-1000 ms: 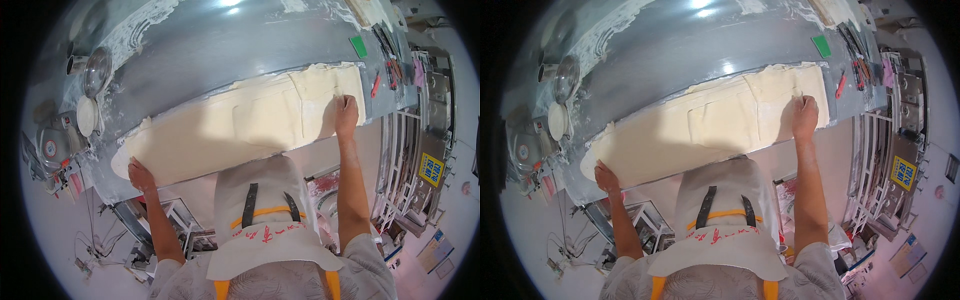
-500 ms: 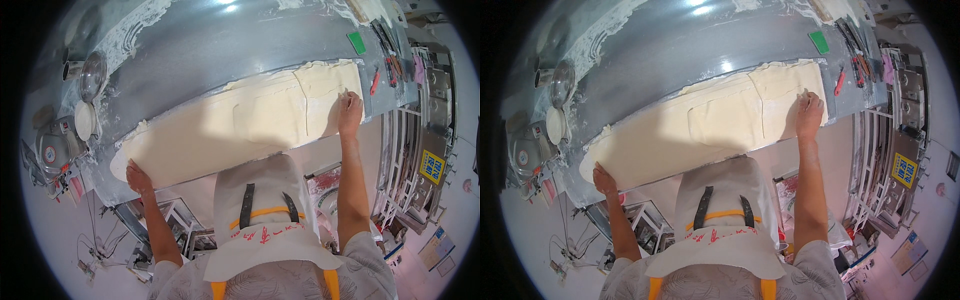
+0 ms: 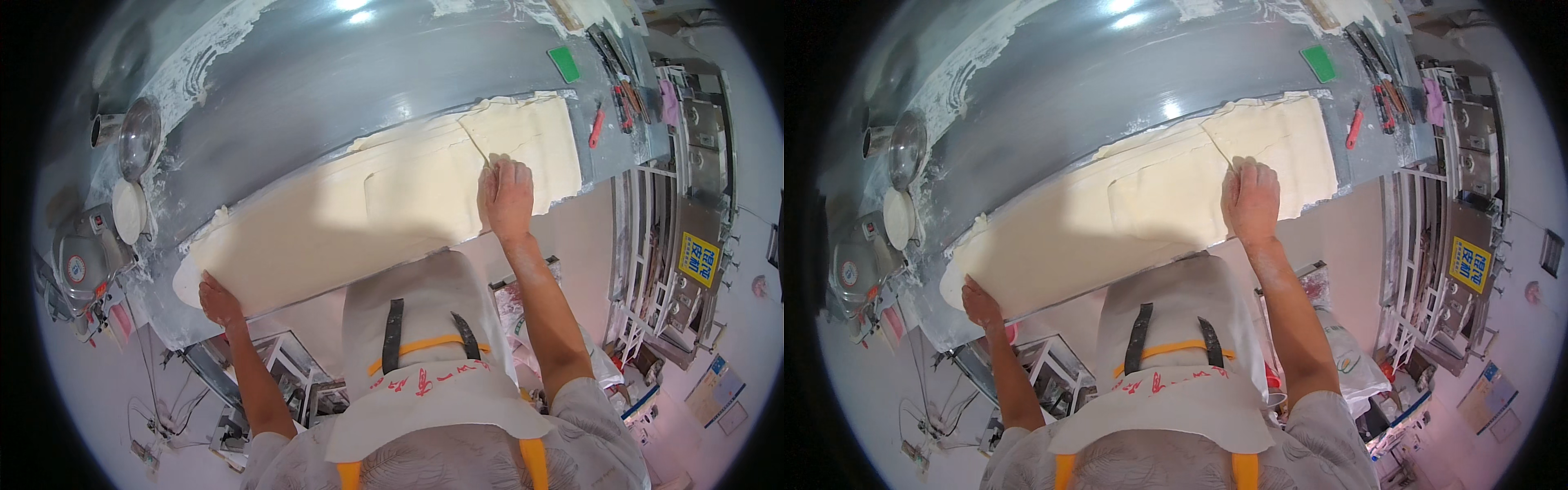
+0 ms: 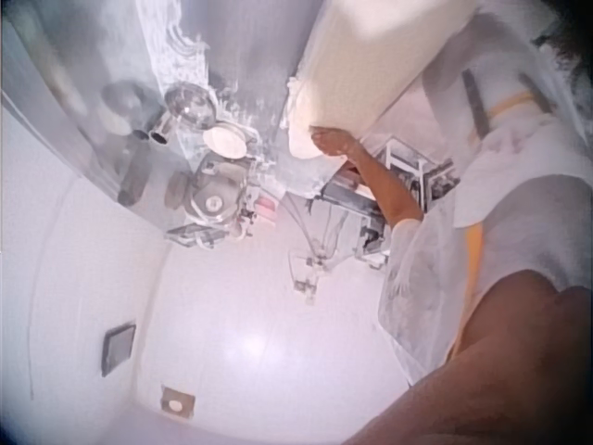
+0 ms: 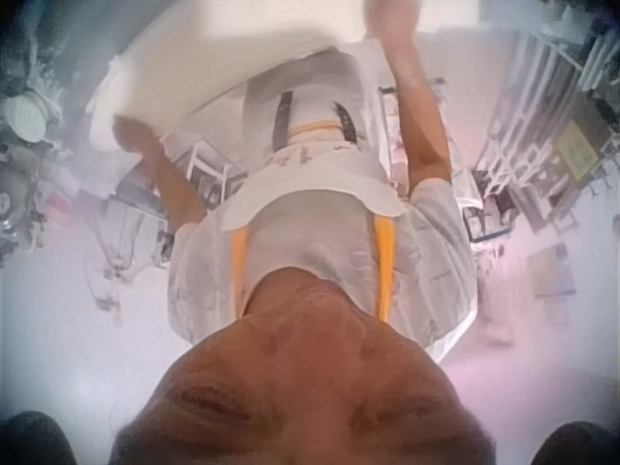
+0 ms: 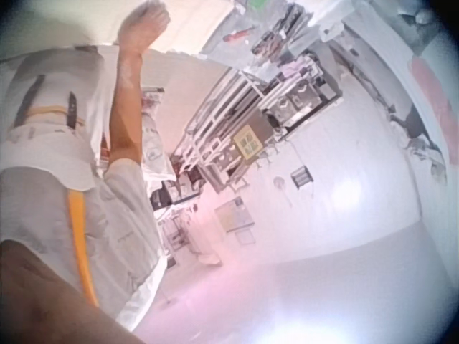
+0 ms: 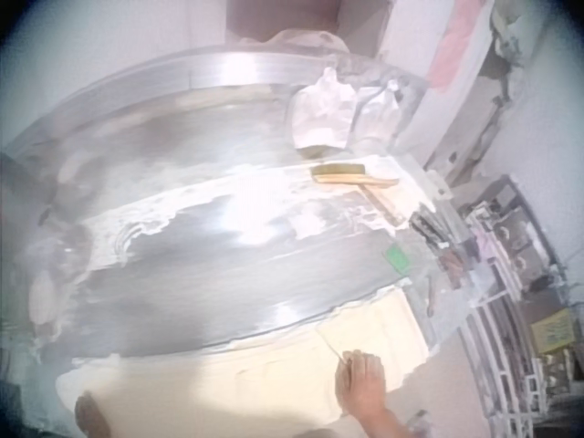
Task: The person weighs and bags portions of dough, then moves to a metal table to stretch and fold a large sheet of dough by hand. They handle the dough repeatedly, folding it into smaller sections.
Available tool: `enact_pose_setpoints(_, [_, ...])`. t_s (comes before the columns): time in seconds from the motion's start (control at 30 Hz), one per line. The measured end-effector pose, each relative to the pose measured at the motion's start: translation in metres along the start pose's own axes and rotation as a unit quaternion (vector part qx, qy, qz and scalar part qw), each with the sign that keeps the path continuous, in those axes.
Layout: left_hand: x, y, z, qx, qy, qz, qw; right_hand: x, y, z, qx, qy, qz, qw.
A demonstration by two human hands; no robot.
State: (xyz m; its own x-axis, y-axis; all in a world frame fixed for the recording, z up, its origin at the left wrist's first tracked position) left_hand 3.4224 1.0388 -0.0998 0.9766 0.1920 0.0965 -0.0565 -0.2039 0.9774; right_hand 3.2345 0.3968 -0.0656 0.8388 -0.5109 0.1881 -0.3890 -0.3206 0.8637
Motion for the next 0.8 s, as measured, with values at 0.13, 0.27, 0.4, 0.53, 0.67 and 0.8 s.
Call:
enact_pose_setpoints(0.13, [0.0, 0.005, 0.005, 0.004, 0.02, -0.028, 0.999, 0.005, 0.029, 0.023, 0.011, -0.044, 0.014, 0.999])
enact_pose_setpoints(0.27, [-0.003, 0.01, 0.003, 0.021, 0.025, -0.032, 0.999, 0.037, 0.104, 0.088, 0.068, -0.248, 0.046, 0.965])
enact_pose_setpoints(0.4, [0.0, 0.012, 0.008, 0.063, 0.02, 0.016, 0.998, 0.054, 0.118, 0.184, 0.198, -0.326, 0.041, 0.923])
enact_pose_setpoints(0.53, [-0.006, 0.049, 0.052, 0.015, 0.0, 0.088, 0.996, 0.063, 0.108, 0.227, 0.297, -0.327, 0.042, 0.896])
enact_pose_setpoints(0.67, [-0.067, 0.094, 0.184, -0.297, -0.121, -0.063, 0.945, 0.049, 0.112, 0.274, 0.352, -0.342, 0.06, 0.869])
enact_pose_setpoints(0.8, [-0.139, 0.133, 0.315, -0.335, -0.155, -0.22, 0.903, 0.044, 0.127, 0.283, 0.389, -0.372, 0.019, 0.843])
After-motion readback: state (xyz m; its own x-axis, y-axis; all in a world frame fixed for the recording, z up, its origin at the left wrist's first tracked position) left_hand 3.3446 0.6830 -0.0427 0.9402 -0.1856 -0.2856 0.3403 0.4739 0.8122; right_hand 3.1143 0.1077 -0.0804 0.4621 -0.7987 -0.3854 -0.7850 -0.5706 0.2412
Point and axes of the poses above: each hand's wrist, its own x-axis towards the middle knuckle, its own y-axis out of the back of the hand, z = x × y, the point moved 3 cm from there along x, towards the middle knuckle, and after that the axes turned 8 degrees about x, right-handed, at the moved point
